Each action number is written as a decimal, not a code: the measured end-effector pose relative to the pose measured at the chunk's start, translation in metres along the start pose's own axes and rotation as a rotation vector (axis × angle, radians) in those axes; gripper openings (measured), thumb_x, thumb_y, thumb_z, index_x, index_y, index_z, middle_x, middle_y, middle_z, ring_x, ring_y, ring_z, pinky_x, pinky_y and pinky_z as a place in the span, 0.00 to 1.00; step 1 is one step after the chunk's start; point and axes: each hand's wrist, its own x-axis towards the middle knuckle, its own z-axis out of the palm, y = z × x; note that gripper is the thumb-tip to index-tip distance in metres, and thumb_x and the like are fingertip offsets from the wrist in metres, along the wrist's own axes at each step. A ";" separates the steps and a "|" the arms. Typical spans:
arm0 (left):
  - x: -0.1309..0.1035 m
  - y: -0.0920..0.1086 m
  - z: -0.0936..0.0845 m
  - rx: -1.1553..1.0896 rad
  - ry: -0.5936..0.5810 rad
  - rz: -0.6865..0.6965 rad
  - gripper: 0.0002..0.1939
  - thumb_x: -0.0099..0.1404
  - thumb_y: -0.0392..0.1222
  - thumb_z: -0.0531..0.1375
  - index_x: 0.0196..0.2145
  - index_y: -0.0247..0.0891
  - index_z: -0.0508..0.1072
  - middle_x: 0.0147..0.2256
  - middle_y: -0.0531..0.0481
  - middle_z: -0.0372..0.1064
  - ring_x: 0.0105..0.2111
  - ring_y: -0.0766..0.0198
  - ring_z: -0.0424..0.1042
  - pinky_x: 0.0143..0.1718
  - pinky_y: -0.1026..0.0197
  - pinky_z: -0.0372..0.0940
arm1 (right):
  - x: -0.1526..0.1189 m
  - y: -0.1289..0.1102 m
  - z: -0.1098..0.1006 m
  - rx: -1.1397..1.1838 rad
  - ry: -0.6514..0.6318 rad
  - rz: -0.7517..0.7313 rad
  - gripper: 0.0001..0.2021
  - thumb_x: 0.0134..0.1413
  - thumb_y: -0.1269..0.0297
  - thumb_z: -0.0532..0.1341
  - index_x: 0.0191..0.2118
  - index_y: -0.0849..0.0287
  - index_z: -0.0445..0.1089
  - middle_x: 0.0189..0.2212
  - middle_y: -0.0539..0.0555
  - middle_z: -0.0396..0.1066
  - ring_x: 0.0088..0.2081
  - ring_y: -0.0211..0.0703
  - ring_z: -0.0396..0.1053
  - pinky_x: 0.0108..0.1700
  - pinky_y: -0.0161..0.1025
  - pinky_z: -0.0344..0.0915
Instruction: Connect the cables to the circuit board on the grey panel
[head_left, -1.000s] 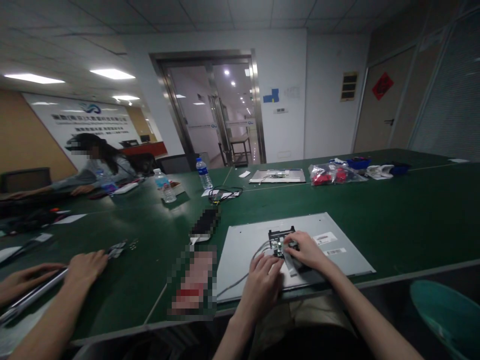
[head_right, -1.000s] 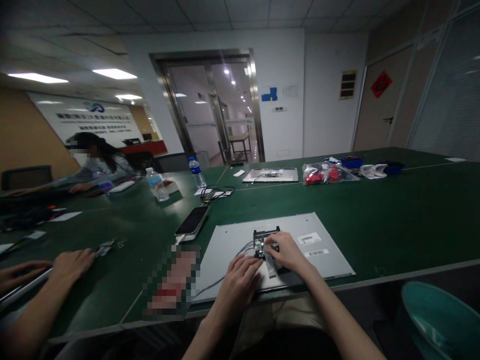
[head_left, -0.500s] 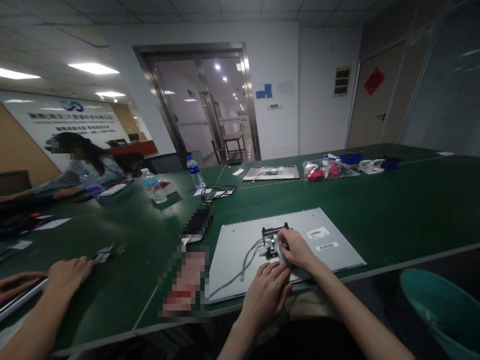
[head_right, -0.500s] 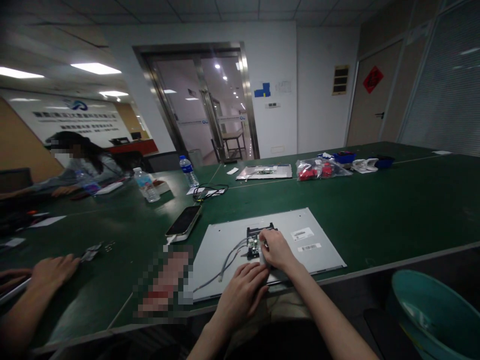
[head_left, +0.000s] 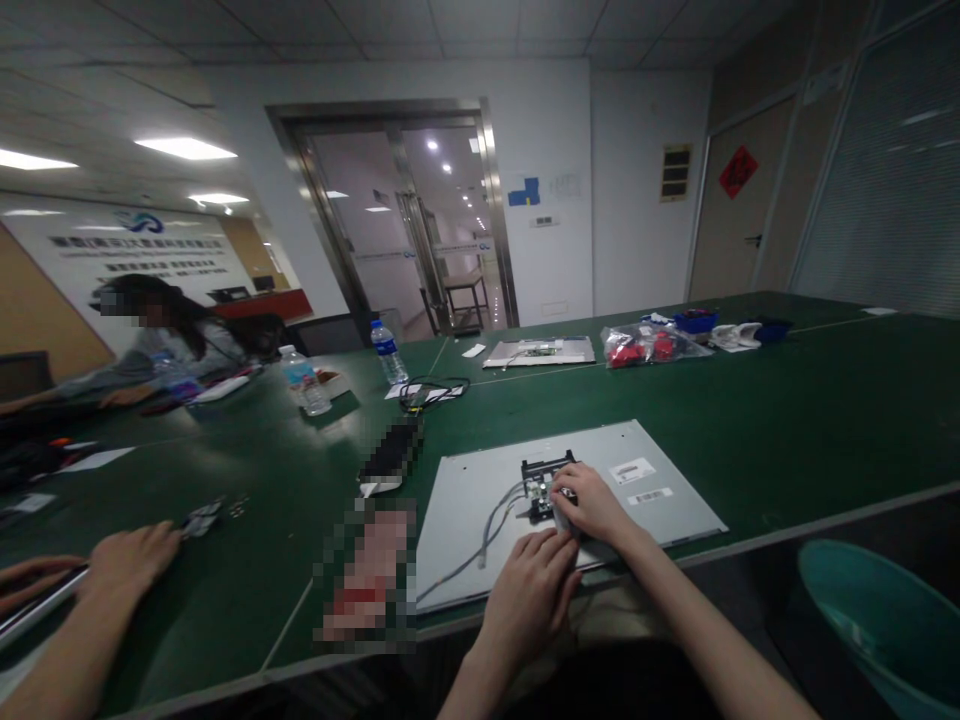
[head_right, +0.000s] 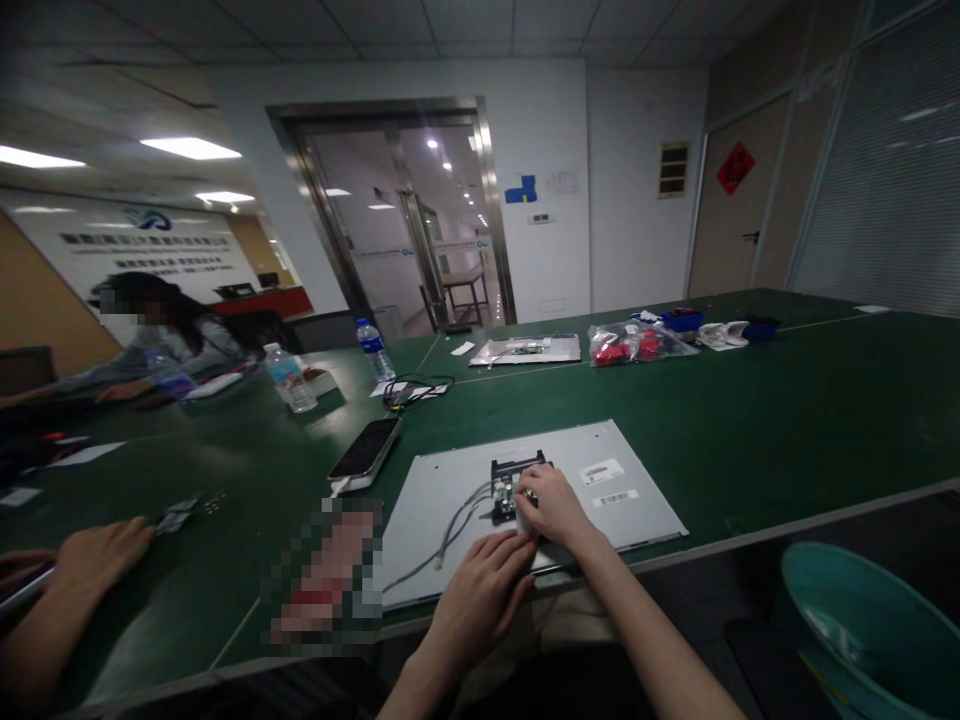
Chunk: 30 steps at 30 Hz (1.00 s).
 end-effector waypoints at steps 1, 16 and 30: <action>0.000 0.000 0.000 -0.001 0.002 0.001 0.18 0.70 0.38 0.54 0.56 0.41 0.67 0.54 0.44 0.69 0.54 0.51 0.67 0.56 0.46 0.63 | 0.000 0.000 0.000 0.003 0.004 -0.001 0.04 0.58 0.70 0.62 0.35 0.57 0.74 0.40 0.54 0.72 0.45 0.44 0.67 0.51 0.42 0.60; 0.001 -0.006 -0.004 -0.042 0.046 0.014 0.18 0.71 0.38 0.53 0.57 0.41 0.65 0.52 0.43 0.71 0.51 0.54 0.70 0.53 0.50 0.66 | 0.001 -0.006 -0.021 0.094 0.112 -0.003 0.08 0.63 0.65 0.58 0.35 0.55 0.74 0.42 0.55 0.74 0.47 0.45 0.68 0.53 0.45 0.61; 0.003 -0.010 0.005 -0.041 0.053 0.008 0.18 0.73 0.38 0.51 0.58 0.42 0.66 0.56 0.42 0.67 0.53 0.52 0.69 0.53 0.46 0.67 | -0.030 -0.023 -0.049 0.095 0.079 0.013 0.07 0.63 0.64 0.59 0.34 0.54 0.74 0.41 0.54 0.74 0.46 0.46 0.69 0.52 0.46 0.61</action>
